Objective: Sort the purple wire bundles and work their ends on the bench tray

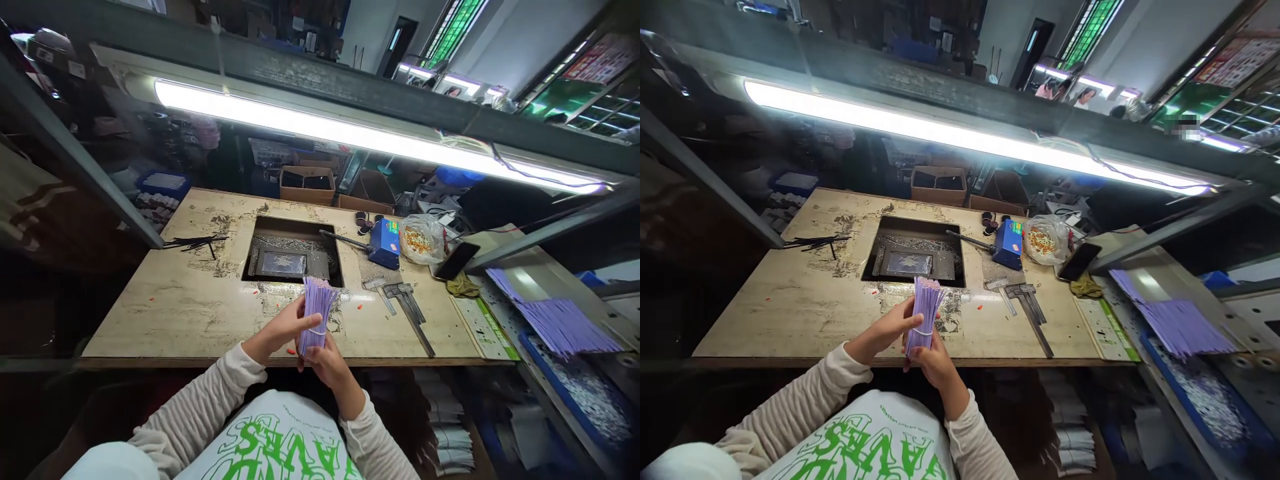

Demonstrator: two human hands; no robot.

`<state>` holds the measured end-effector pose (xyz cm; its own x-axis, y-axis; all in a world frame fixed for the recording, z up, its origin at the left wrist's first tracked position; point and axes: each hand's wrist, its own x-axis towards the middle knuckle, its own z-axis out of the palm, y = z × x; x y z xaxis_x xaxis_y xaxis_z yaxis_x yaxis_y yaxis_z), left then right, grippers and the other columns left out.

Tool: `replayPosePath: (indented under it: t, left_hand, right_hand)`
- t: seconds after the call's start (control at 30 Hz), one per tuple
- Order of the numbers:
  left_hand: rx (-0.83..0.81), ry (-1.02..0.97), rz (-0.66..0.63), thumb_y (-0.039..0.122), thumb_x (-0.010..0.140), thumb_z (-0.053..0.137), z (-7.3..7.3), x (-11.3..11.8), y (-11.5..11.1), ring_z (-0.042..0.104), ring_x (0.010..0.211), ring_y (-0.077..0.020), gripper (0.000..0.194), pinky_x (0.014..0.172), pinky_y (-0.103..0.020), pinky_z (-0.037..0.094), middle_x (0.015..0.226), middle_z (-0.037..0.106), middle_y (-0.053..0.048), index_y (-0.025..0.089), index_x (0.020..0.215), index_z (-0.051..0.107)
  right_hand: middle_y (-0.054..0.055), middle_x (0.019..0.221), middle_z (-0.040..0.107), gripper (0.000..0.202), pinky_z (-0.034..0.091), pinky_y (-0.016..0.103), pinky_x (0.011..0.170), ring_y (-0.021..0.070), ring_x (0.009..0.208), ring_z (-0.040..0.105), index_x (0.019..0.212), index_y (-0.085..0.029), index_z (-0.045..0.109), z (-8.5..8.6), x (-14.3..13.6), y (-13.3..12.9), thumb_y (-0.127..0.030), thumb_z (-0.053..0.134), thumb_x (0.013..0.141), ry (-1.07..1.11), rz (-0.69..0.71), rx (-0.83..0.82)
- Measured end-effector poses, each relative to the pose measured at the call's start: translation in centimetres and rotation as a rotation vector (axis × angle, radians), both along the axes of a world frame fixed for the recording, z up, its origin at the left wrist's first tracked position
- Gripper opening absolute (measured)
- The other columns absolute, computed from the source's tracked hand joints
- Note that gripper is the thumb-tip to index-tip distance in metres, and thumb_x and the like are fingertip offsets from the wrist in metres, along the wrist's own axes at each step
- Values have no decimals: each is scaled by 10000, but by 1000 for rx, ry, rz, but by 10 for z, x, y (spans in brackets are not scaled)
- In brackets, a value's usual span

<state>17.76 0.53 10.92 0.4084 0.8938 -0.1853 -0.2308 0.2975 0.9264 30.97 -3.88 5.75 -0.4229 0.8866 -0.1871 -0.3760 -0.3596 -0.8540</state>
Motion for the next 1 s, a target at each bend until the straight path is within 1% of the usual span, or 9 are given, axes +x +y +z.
replayPosePath:
  t: [0.1,0.2,0.3,0.47,0.63,0.73,0.8,0.9,1.0]
  left_hand:
    - [-127,-128,-122,558,627,756,-2,-6,3,656,807,-217,639,675,-287,500,1010,700,-139,138,1084,602]
    - [-200,-167,-160,491,652,756,-2,-6,2,657,746,-197,630,622,-267,492,997,708,-140,139,1146,585]
    - [-213,-144,-126,431,680,740,0,-3,-2,655,748,-189,578,645,-270,496,937,717,-112,134,1152,589]
    - [-203,-168,-19,391,658,752,0,0,-8,652,871,-218,443,760,-294,504,847,709,-80,121,994,652]
    - [-262,-170,58,389,657,756,-5,-3,-15,664,819,-213,424,702,-291,520,857,705,-77,136,979,648]
    - [-293,-132,88,393,640,770,-6,-5,-16,662,740,-199,436,649,-294,525,849,705,-78,135,970,648]
    - [-277,-66,121,392,610,793,-5,-6,-16,662,740,-202,449,649,-293,526,842,709,-85,121,944,661]
    - [-214,17,176,382,578,816,-2,-5,-13,668,814,-226,461,707,-303,530,868,719,-93,114,926,678]
    - [-141,85,195,395,595,805,-1,4,-14,669,865,-237,446,788,-318,526,899,727,-94,115,923,693]
  right_hand:
    - [-16,727,516,366,476,207,391,95,532,462,914,-202,551,8,1,-3,-334,725,621,167,119,-43]
    - [-1,743,538,320,484,201,388,83,522,462,891,-170,583,11,1,-5,-304,708,629,245,197,-83]
    - [12,757,571,335,483,208,376,81,503,466,938,-161,596,7,1,-6,-285,689,641,305,232,-94]
    - [26,778,602,335,494,224,395,81,491,483,948,-156,600,0,0,-9,-293,690,656,341,247,-104]
    - [45,726,657,426,512,272,475,163,532,616,972,-141,593,1,6,-4,-442,710,694,111,328,-43]
    - [70,862,685,504,541,331,669,203,738,666,1068,-165,568,5,15,3,-529,685,739,-105,354,50]
    - [90,993,669,546,519,367,796,226,897,645,1097,-174,576,5,18,7,-577,667,742,-200,343,149]
    - [84,986,658,560,492,372,835,232,937,610,1088,-167,601,2,14,8,-554,716,700,-307,266,206]
    - [38,853,646,521,491,334,753,187,784,598,1010,-159,630,-3,3,3,-478,790,631,-294,111,131]
